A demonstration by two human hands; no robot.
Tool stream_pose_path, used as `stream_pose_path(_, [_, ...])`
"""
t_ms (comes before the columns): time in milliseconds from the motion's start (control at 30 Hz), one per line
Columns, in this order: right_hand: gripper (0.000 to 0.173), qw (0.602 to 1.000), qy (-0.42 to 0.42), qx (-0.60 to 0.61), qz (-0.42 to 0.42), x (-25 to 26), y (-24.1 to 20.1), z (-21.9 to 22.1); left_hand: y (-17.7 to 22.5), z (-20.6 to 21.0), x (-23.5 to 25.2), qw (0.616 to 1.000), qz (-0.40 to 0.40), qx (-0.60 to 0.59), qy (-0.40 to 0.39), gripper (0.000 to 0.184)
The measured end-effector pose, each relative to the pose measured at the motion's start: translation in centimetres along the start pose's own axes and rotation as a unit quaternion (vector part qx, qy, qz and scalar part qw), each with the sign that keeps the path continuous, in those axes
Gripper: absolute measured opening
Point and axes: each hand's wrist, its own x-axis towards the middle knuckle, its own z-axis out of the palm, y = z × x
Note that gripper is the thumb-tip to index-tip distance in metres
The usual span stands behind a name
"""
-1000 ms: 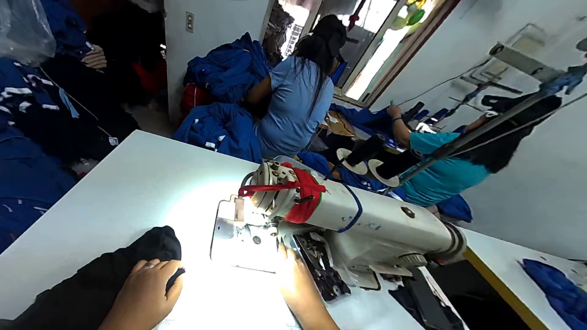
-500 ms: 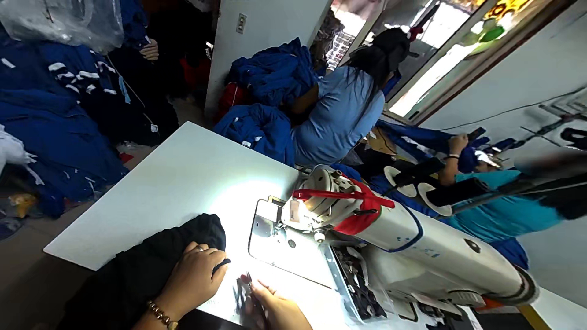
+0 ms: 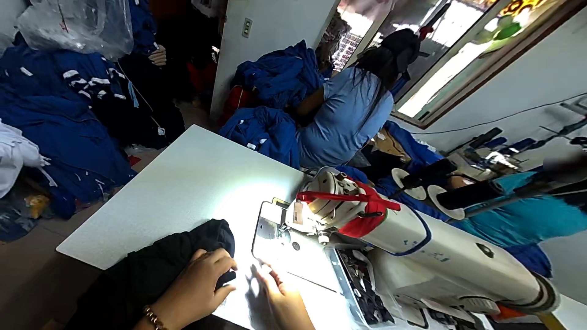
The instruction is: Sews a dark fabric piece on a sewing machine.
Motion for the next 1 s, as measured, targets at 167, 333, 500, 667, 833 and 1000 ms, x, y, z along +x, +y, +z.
stream_pose_path(167, [0.039,0.903,0.144,-0.398,-0.077,1.9,3.5,-1.7,2.2,-2.5,-1.0,0.99,-0.031,0.134,-0.015,0.018])
stream_pose_path(333, [0.066,0.969,0.044,-0.136,-0.202,0.8,1.2,0.8,5.5,-8.1,-0.7,0.988,0.066,-0.108,0.093,0.024])
stream_pose_path(500, [0.027,0.95,-0.164,0.226,-0.137,-0.1,-1.5,1.4,9.9,-16.6,0.4,0.962,0.153,-0.218,0.06,0.016])
stream_pose_path(667, [0.017,0.934,0.047,0.205,-0.29,-4.2,-2.5,-6.7,11.7,-21.6,-0.2,0.968,0.14,-0.104,0.182,0.015])
stream_pose_path(833, [0.019,0.892,0.177,0.169,-0.381,-11.0,-7.2,-16.6,12.4,-21.2,2.2,0.928,0.234,-0.146,0.252,0.019])
stream_pose_path(1000, [0.02,0.892,0.254,0.087,-0.364,-18.5,-12.4,-25.7,15.1,-23.8,8.0,0.919,0.288,-0.172,0.208,0.018])
